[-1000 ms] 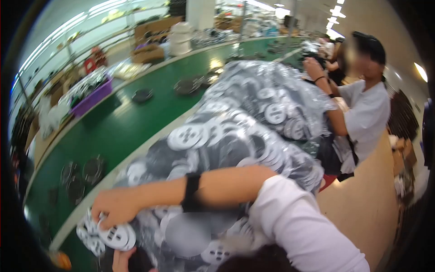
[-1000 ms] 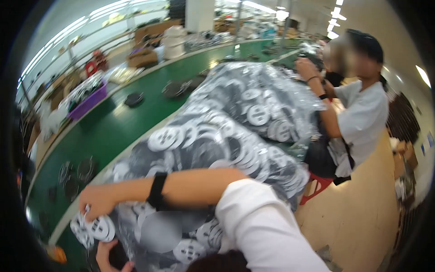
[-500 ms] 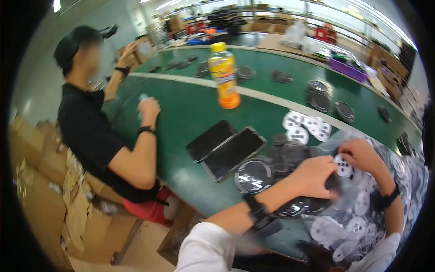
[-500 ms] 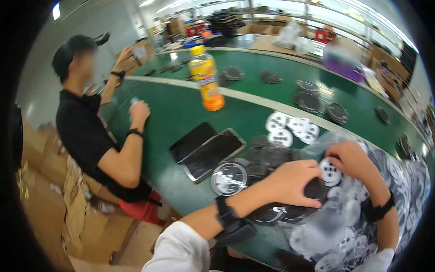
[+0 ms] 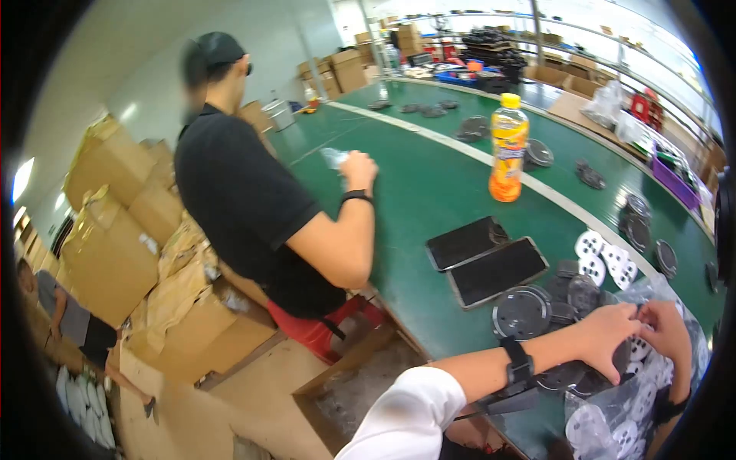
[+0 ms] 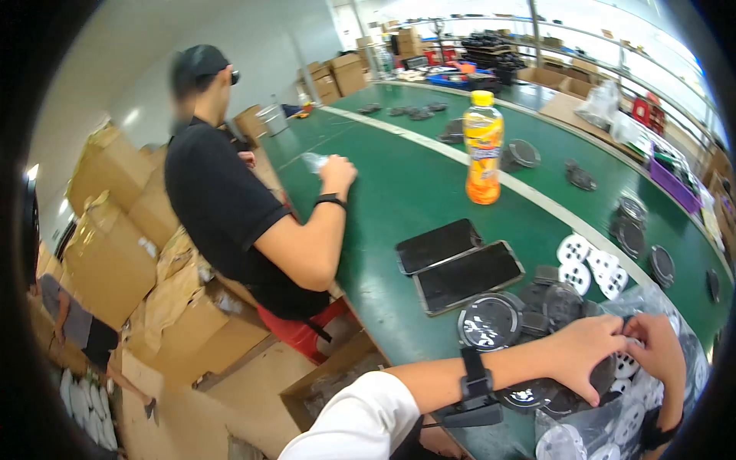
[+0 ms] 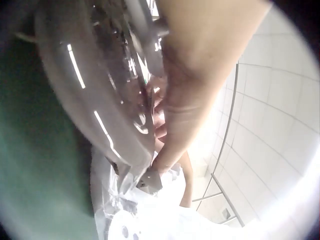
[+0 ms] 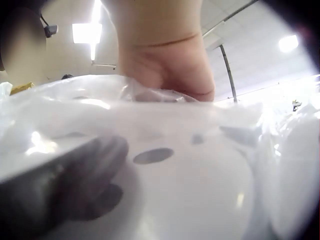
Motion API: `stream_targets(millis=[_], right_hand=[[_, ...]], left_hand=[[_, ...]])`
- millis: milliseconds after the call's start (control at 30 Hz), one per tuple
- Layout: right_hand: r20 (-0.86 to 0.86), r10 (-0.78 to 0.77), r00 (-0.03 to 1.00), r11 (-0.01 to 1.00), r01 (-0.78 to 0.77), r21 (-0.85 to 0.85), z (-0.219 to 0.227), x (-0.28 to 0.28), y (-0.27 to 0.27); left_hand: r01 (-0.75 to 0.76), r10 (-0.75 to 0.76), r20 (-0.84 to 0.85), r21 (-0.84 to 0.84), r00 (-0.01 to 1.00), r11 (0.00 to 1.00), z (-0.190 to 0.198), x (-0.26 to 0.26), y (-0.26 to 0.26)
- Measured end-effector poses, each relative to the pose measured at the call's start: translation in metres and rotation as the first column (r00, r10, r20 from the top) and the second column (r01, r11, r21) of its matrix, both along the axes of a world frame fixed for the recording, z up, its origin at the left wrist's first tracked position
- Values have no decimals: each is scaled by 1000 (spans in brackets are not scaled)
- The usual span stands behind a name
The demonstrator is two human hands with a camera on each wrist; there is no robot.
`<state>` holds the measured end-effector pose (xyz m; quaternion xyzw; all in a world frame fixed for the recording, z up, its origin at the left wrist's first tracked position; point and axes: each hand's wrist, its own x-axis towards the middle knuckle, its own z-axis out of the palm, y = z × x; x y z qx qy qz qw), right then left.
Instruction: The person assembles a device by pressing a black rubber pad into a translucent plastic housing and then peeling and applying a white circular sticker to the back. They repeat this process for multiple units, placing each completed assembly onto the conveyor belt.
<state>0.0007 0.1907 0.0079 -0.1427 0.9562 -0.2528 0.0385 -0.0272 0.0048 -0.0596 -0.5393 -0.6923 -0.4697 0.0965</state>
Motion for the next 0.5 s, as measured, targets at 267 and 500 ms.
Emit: stream_targets(millis=[267, 500], right_hand=[[-106, -31, 994, 996, 39, 77, -49, -15, 54], [-83, -24, 996, 986, 10, -168, -41, -25, 62]], left_hand=[[-54, 67, -218, 68, 974, 996, -15, -8, 17], [-41, 43, -242, 10, 969, 999, -17, -12, 27]])
